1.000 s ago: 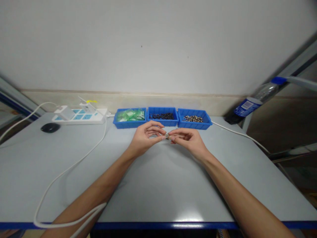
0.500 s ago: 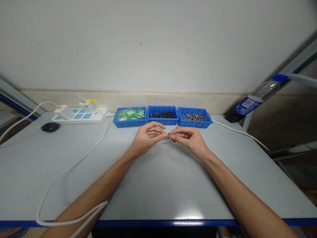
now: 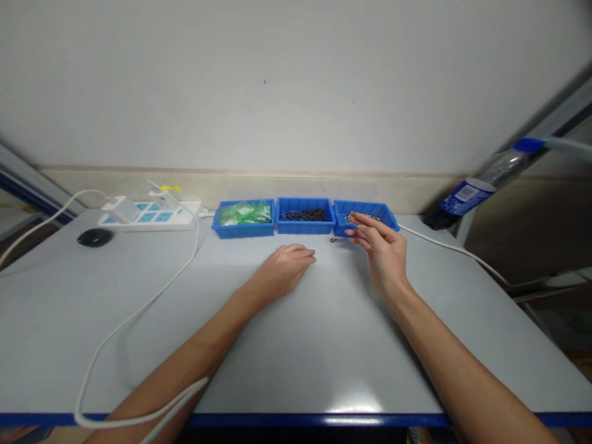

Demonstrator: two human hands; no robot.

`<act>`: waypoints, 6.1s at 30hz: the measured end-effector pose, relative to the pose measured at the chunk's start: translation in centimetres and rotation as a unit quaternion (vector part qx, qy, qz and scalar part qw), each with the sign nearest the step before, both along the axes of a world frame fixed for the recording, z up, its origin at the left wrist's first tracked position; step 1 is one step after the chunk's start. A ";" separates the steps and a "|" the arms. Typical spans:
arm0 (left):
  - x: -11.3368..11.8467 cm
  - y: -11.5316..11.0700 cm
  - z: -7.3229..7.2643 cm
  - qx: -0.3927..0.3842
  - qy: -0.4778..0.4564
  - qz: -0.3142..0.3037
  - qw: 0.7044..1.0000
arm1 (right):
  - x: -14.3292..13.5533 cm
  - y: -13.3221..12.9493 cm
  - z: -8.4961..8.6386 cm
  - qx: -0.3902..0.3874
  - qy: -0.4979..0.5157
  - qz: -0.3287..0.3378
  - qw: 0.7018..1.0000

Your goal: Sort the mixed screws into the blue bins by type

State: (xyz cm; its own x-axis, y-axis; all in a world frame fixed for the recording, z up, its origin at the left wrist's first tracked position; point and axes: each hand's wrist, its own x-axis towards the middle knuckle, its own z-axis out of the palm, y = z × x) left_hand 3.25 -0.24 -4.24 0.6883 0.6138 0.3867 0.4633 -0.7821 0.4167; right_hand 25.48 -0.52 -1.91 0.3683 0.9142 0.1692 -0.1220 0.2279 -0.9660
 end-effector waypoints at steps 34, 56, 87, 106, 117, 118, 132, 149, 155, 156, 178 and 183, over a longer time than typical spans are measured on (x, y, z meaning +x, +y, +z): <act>0.2 0.1 2.4 -0.361 -0.352 0.120 0.855 | -1.4 -1.4 0.3 0.016 -0.170 0.182 0.968; 0.7 -0.3 2.4 -0.387 -0.357 0.099 0.845 | -2.2 -1.7 0.6 -0.042 -0.065 0.266 0.961; 1.5 0.0 -0.3 -0.022 -0.029 0.029 0.999 | 1.5 0.9 0.8 -0.068 0.115 -0.003 0.991; 7.6 2.3 1.7 0.048 0.163 0.098 0.981 | 2.4 1.2 0.3 -0.082 0.079 0.040 0.993; 5.2 2.5 0.4 0.033 0.153 0.121 0.980 | 1.7 1.0 0.3 -0.091 0.052 0.098 0.990; 4.7 2.4 0.3 0.034 0.143 0.119 0.982 | 1.5 0.9 0.3 -0.094 0.050 0.102 0.989; -1.5 0.8 0.0 -0.122 -0.132 0.095 0.979 | -1.2 -0.5 -1.5 -0.079 -0.171 0.209 0.960; -0.6 -0.5 1.6 -0.338 -0.338 0.065 0.876 | -2.5 -1.8 -1.4 -0.030 -0.137 0.272 0.952; -0.5 -0.5 1.6 -0.365 -0.347 0.090 0.859 | -2.3 -1.6 -1.4 -0.055 -0.087 0.280 0.954; -0.5 -0.5 1.6 -0.366 -0.346 0.093 0.859 | -2.3 -1.5 -1.3 -0.058 -0.083 0.279 0.955; 0.5 -1.8 3.0 -0.239 -0.324 0.080 0.912 | -1.7 -1.5 0.3 -0.018 0.022 0.276 0.961; -0.5 -1.0 2.1 -0.026 -0.174 0.143 0.974 | -0.1 -0.4 0.7 -0.001 0.024 0.089 0.996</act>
